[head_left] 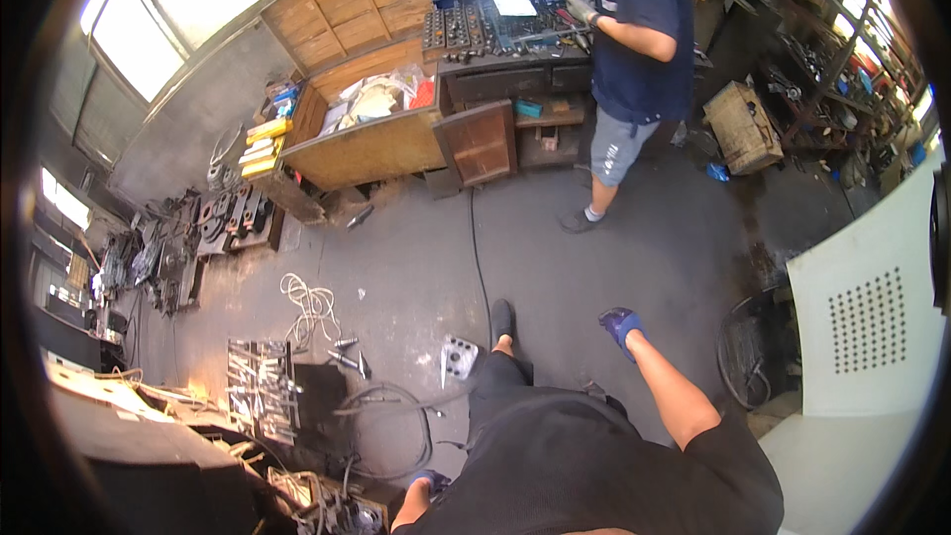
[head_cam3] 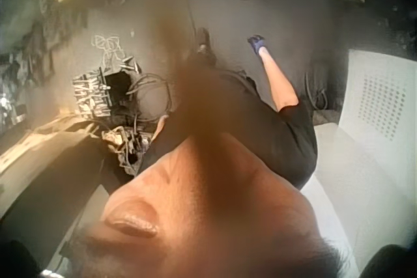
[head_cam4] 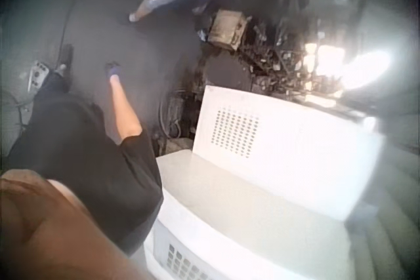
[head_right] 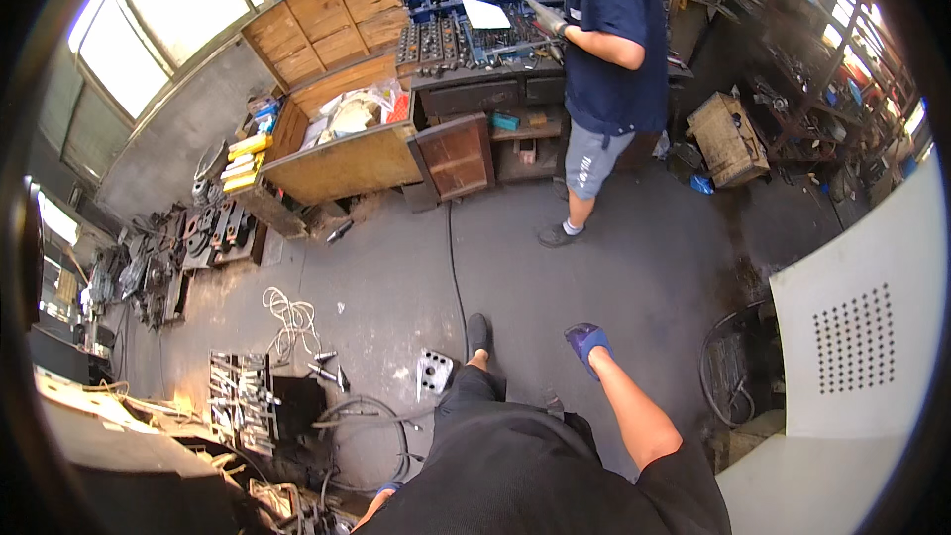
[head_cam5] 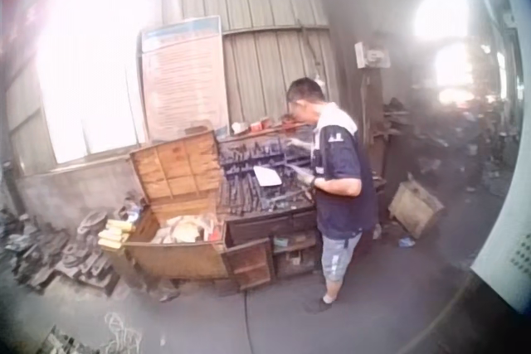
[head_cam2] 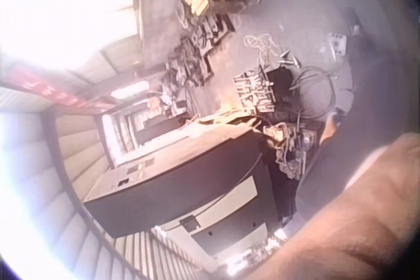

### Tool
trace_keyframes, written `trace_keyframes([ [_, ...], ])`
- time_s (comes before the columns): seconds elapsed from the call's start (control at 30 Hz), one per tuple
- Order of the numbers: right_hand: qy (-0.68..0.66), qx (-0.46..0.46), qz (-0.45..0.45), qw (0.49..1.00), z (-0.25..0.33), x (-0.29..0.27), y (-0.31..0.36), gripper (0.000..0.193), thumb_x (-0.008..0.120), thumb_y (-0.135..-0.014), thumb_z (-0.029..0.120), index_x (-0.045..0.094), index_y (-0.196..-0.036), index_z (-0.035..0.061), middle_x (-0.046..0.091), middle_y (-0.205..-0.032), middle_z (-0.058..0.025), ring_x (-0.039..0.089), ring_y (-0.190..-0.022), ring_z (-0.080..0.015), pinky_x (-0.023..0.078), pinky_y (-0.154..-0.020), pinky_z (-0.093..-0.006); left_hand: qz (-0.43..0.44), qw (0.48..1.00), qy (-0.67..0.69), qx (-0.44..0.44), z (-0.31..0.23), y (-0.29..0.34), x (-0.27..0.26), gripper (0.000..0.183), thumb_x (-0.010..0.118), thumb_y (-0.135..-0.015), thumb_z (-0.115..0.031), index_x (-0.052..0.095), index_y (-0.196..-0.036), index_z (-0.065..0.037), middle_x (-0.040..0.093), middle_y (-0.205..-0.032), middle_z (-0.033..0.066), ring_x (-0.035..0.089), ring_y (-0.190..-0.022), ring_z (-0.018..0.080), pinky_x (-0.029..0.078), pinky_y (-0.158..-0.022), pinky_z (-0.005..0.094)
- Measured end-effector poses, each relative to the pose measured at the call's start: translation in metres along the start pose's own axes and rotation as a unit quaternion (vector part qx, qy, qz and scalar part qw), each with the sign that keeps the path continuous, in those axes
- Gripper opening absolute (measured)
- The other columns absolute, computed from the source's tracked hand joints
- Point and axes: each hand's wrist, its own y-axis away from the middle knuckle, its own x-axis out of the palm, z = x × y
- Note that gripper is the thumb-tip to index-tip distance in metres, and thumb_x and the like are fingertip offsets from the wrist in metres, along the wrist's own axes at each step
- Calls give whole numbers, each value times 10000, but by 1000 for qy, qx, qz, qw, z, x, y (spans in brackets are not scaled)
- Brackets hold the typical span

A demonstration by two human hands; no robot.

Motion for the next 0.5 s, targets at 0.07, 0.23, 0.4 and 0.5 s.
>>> trace_keyframes([
  [0.07,-76,36,-4,996,58,-9,-39,277,614,-967,248,739,-1118,51,774,-1003,-75,707,-875,-186,552,-794,-334,3,996,-89,-9,-20,-10,-35,249,684,-938,-319,756,-1074,-122,727,-1018,132,686,-857,271,545,-742,403],
  [0.23,-265,102,-31,958,70,5,-152,212,645,-958,249,747,-1049,88,773,-989,-22,694,-840,-164,532,-701,-332,-35,843,-506,176,-174,-115,-206,302,684,-931,-342,745,-1157,-151,720,-1162,170,695,-956,332,546,-806,433],
  [0.4,-218,139,-40,965,134,-13,-195,272,647,-916,299,758,-1003,66,752,-897,-101,668,-761,-181,514,-702,-360,-105,905,-403,84,-437,-110,-360,372,572,-975,-430,759,-1145,-158,718,-1194,144,683,-1092,356,538,-930,436],
  [0.5,-257,205,-72,941,196,-60,-219,322,655,-910,331,759,-919,27,751,-838,-105,656,-737,-180,516,-712,-382,-262,815,-359,372,-603,-66,-380,265,585,-898,-136,748,-1106,-149,712,-1155,172,680,-1039,366,550,-896,427],
])
